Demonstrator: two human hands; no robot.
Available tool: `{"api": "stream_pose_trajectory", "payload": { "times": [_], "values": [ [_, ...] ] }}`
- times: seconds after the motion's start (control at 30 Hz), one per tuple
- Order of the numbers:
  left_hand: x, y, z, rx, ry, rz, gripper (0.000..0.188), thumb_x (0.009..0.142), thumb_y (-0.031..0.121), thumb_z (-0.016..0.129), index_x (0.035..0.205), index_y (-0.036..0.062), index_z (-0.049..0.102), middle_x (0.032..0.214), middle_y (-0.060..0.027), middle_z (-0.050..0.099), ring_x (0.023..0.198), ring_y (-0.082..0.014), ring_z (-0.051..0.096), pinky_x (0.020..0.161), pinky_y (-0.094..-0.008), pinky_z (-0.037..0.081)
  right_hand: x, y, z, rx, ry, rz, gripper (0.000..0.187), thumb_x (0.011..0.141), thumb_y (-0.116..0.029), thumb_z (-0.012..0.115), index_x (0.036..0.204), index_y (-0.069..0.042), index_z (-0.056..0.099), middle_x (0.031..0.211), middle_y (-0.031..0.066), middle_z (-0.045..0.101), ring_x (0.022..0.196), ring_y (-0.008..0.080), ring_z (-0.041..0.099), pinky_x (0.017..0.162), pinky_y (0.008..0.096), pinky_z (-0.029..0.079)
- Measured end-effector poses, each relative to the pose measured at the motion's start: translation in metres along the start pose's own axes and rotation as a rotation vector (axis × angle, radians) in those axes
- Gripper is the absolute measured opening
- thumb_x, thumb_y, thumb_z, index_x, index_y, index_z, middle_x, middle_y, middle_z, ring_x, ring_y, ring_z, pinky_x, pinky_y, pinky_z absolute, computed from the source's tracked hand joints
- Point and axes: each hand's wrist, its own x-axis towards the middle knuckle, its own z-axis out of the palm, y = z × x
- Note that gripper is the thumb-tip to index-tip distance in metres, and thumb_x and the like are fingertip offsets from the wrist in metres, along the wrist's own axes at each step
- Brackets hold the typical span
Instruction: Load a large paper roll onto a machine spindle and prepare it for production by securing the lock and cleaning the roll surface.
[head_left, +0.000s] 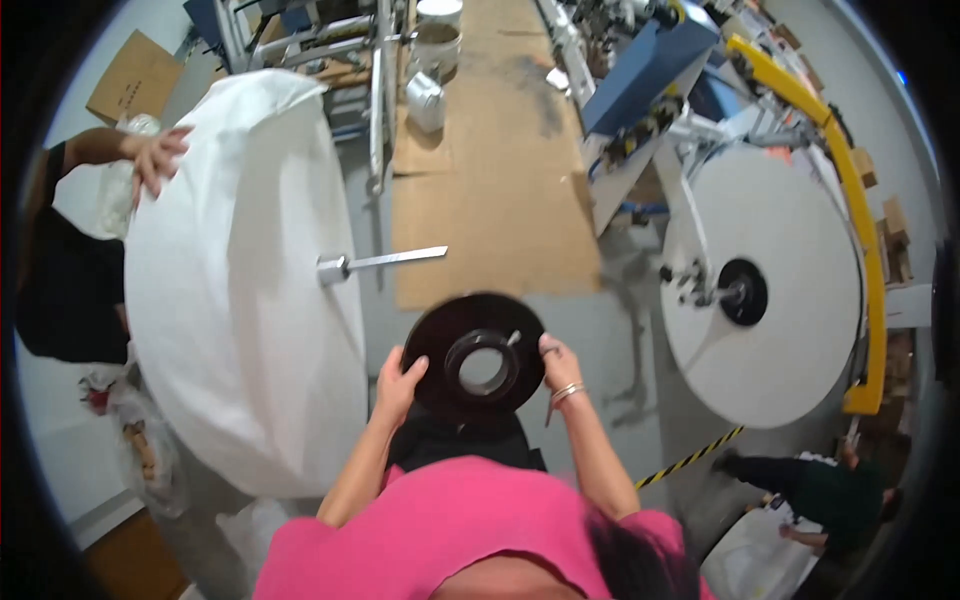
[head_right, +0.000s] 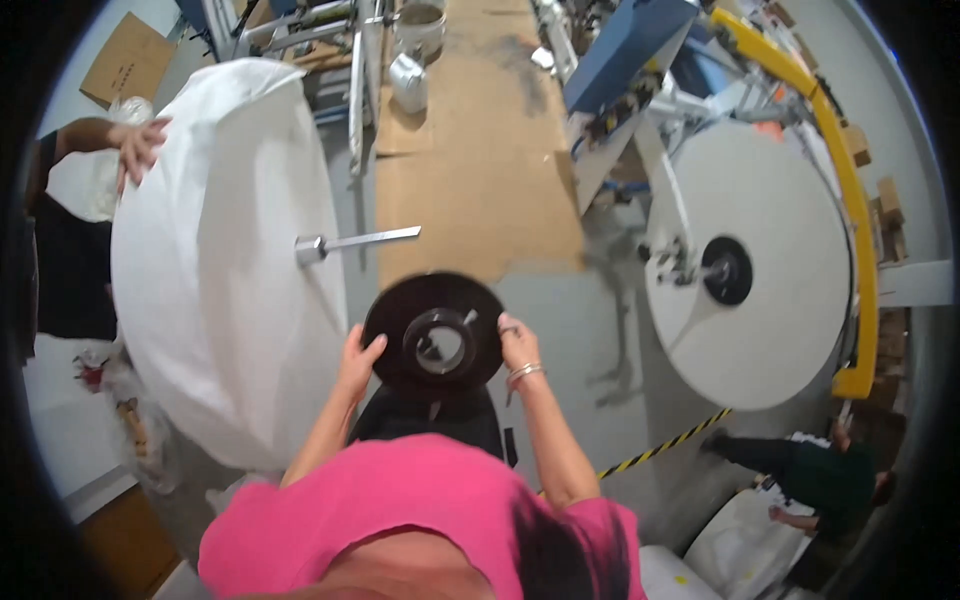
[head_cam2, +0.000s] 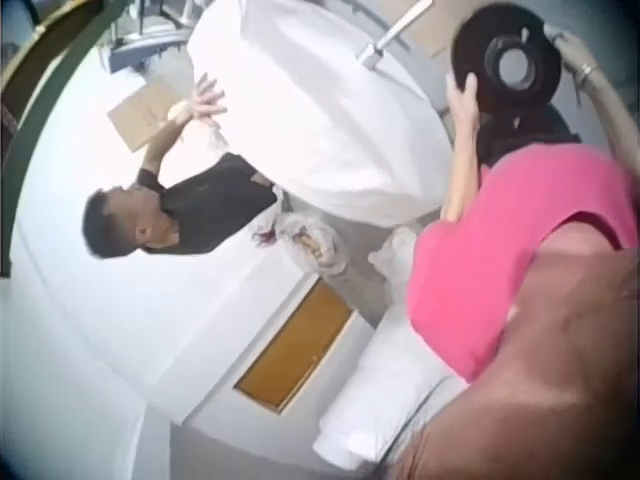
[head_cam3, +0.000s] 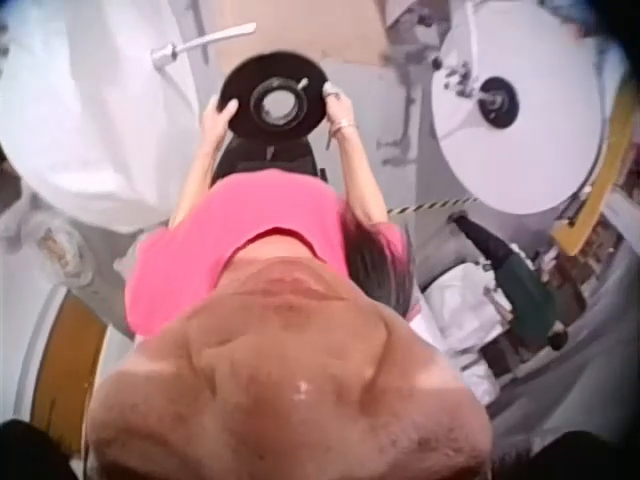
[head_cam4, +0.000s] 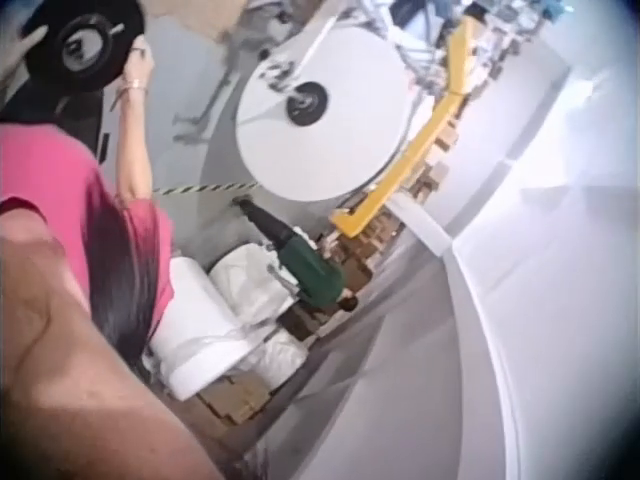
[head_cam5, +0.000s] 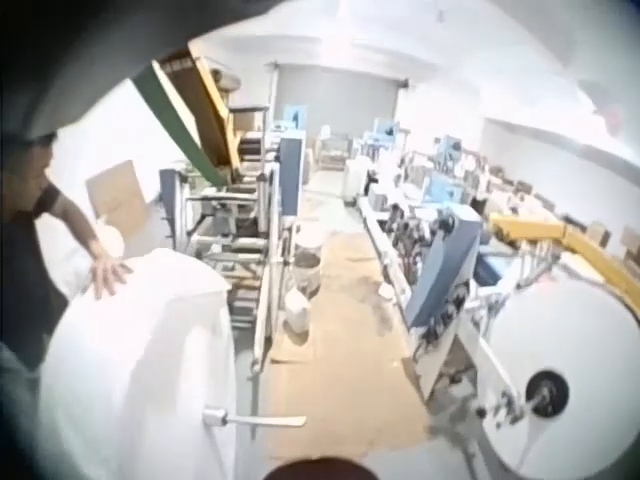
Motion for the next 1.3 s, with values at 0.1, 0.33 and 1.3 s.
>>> {"api": "stream_pose_trajectory", "payload": {
  "times": [0.1,0.33,1.3],
  "values": [
    [0.028,0.002,0.01,0.053,0.082,-0.028,0.013,0.078,0.007,0.059,0.086,0.001,0.051,0.082,-0.0024,0.055,0.075,-0.0086,0.047,0.067,-0.0258,0.042,0.056,-0.017,0.014,-0.078,0.025,0.157,0.044,0.083,-0.049,0.05,0.079,-0.007,0.06,0.052,-0.0043,0.039,0.043,0.0066,0.032,0.039,0.0241,0.025],
    [0.107,-0.001,0.056,0.141,0.241,-0.007,0.017,0.075,0.009,0.062,0.079,0.0002,0.048,0.07,-0.0013,0.051,0.066,-0.0091,0.043,0.06,-0.0256,0.04,0.169,-0.074,0.025,-0.195,-0.179,0.292,0.048,0.081,-0.057,0.046,0.07,-0.01,0.048,0.056,-0.0042,0.032,0.042,0.007,0.024,0.039,0.0242,0.016],
    [0.268,-0.073,0.086,0.693,0.587,-0.046,0.015,0.081,0.017,0.056,0.083,0.0032,0.052,0.077,-0.0179,0.055,0.072,-0.0384,0.054,0.059,-0.0439,0.043,0.444,0.042,0.225,0.302,-0.649,0.802,0.031,0.081,-0.038,0.046,0.071,-0.011,0.057,0.07,0.0104,0.058,0.066,0.0239,0.057,0.06,0.0389,0.047]
  ]
}}
